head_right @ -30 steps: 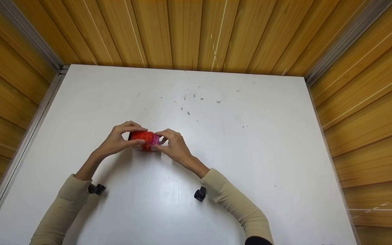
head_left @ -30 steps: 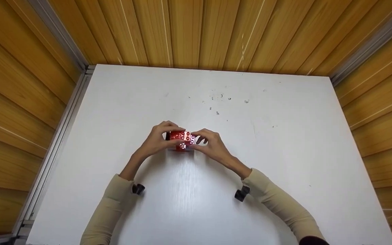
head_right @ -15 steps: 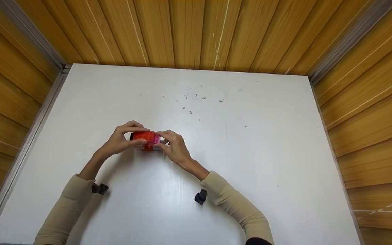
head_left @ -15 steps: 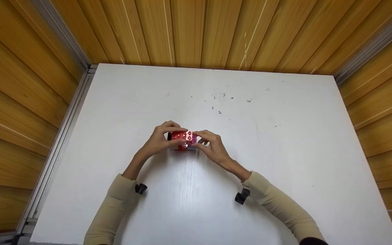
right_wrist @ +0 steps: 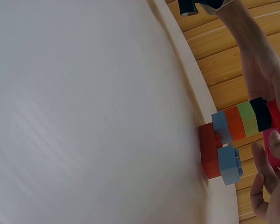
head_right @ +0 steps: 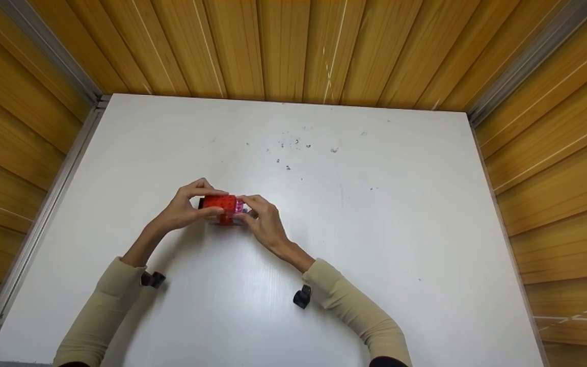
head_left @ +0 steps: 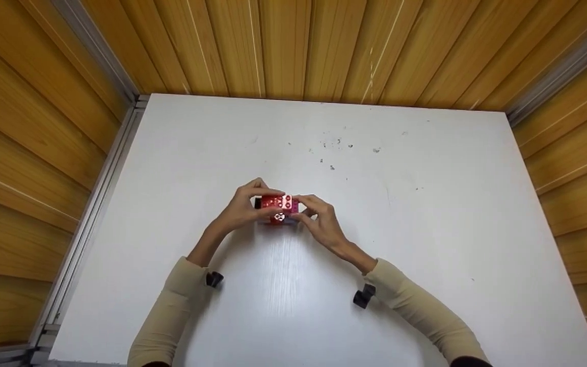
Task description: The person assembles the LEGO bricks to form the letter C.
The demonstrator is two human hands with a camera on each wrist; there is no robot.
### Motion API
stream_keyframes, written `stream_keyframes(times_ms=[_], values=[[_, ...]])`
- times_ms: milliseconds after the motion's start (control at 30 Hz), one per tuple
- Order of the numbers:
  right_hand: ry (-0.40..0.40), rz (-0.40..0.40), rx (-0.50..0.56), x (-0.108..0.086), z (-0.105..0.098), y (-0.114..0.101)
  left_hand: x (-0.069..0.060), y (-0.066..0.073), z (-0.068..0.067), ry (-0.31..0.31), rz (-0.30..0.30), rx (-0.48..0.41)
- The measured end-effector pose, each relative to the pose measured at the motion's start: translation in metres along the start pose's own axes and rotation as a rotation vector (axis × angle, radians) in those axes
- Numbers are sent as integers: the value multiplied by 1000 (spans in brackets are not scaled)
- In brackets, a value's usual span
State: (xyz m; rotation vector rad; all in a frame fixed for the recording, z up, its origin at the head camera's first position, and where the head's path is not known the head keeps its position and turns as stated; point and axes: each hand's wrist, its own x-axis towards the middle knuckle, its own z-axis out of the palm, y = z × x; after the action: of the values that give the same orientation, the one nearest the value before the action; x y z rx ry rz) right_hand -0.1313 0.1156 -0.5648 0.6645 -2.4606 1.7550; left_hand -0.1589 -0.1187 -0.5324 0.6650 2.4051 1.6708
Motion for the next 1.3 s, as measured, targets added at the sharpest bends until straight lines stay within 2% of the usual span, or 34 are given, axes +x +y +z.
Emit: stream_keyframes(times_ms=[233, 500, 733, 900, 1300], values=[[11, 2, 11, 0, 1, 0, 0, 0, -1, -17, 10, 38], [55, 22, -9, -2, 7, -2, -1, -1, 1, -14, 9, 19], [76, -48, 45, -3, 4, -26, 1, -1, 0, -26, 22, 17], [90, -77, 41, -3, 3, -29, 2, -1, 0, -26, 15, 22], [73, -45, 103, -3, 1, -29, 2, 2, 0, -27, 2, 21]])
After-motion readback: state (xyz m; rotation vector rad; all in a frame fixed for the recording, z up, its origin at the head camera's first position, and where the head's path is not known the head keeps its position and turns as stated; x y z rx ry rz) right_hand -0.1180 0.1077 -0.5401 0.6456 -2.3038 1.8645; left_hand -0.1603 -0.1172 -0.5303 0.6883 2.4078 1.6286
